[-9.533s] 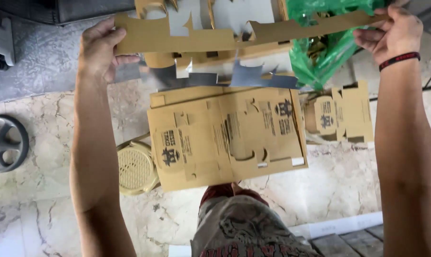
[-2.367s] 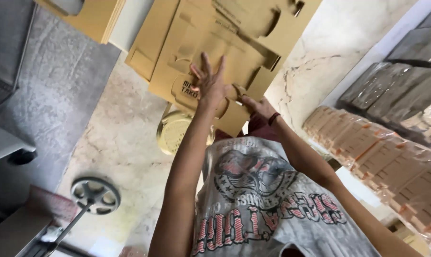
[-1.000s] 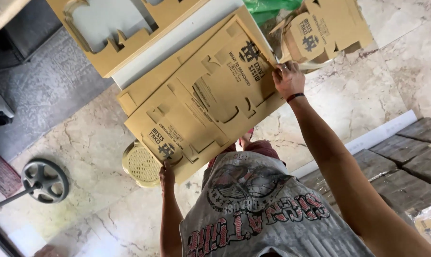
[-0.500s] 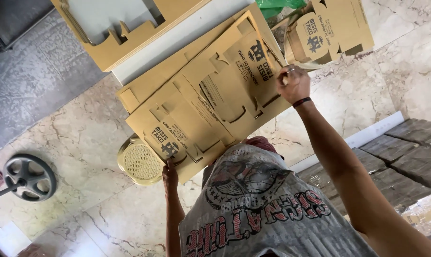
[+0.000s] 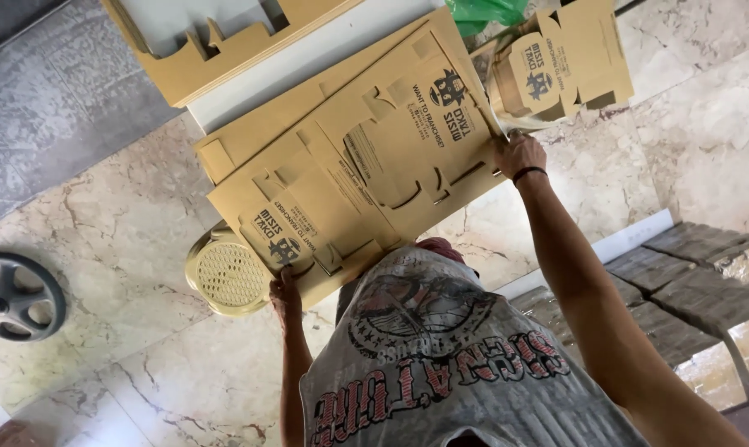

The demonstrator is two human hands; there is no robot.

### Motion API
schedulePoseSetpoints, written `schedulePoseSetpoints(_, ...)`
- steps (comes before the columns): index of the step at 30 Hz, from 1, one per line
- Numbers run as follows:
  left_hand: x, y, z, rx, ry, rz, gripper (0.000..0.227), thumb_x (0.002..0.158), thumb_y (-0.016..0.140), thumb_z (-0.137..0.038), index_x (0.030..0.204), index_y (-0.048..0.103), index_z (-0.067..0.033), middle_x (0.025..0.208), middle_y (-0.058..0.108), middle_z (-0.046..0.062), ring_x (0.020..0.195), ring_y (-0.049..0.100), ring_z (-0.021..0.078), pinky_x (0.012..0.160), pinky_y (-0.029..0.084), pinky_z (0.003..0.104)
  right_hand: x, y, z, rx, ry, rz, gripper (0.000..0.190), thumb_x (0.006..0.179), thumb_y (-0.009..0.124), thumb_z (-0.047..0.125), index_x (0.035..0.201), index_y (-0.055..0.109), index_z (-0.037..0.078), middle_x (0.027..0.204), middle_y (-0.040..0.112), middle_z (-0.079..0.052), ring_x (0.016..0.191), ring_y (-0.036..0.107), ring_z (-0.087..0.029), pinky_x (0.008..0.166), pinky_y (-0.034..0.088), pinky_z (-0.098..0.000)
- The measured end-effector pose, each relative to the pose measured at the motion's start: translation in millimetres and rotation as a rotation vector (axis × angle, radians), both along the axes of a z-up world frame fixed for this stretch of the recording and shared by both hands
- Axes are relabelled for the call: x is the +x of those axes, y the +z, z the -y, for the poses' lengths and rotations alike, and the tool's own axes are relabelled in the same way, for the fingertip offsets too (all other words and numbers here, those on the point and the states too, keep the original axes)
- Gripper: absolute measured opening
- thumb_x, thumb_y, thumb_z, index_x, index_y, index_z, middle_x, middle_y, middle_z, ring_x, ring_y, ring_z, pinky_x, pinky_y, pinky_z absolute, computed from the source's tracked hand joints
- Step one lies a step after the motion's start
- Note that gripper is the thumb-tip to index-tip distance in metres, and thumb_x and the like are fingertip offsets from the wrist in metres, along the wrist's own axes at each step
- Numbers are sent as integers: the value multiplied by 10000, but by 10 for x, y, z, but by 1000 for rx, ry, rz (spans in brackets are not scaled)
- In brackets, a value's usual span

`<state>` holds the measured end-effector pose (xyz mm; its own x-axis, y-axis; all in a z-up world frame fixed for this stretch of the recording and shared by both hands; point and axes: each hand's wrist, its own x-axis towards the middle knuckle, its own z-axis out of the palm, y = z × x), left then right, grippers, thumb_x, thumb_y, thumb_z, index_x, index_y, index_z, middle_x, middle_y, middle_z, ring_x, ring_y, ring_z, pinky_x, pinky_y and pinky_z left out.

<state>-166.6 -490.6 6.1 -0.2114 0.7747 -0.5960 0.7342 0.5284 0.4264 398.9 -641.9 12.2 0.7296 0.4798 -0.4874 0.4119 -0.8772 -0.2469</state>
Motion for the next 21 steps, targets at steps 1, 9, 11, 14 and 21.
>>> schedulePoseSetpoints(1,-30,-60,11,35,7,23,719,983,545,-710,1171,613,-20,1077,716,280,1081,673,485,960,503,607,69,-205,52,-58,68,83,472,1007,438,429,1246,685,106,1076,703,-246,993,698,-486,872,555,-579)
schedulePoseSetpoints(9,-129,-297,47,190,219,248,370,974,621,-290,1228,506,-47,1050,668,167,1044,663,359,926,481,456,336,-76,-29,-160,496,257,608,1085,412,550,1134,775,64,883,771,-276,868,753,-474,784,600,-548)
schedulePoseSetpoints(11,-51,-78,-54,127,-84,-197,347,905,608,-383,1128,608,-117,965,748,180,939,734,418,812,589,584,539,-293,55,-36,593,379,519,1094,541,526,1078,755,53,798,740,-258,796,754,-459,716,621,-544)
schedulePoseSetpoints(14,-117,139,-230,123,-63,-18,45,958,552,-89,943,595,-89,602,522,-44,422,391,45,328,362,208,253,980,-327,43,293,-94,446,1131,576,383,1316,639,-19,1088,700,-273,990,673,-411,853,584,-577)
schedulePoseSetpoints(21,153,1663,-1214,39,54,192,231,989,569,-281,1089,774,-245,1134,773,82,915,732,213,634,659,359,656,1976,-907,358,365,-106,265,1232,626,224,1227,625,-41,958,666,-204,759,659,-277,589,580,-425)
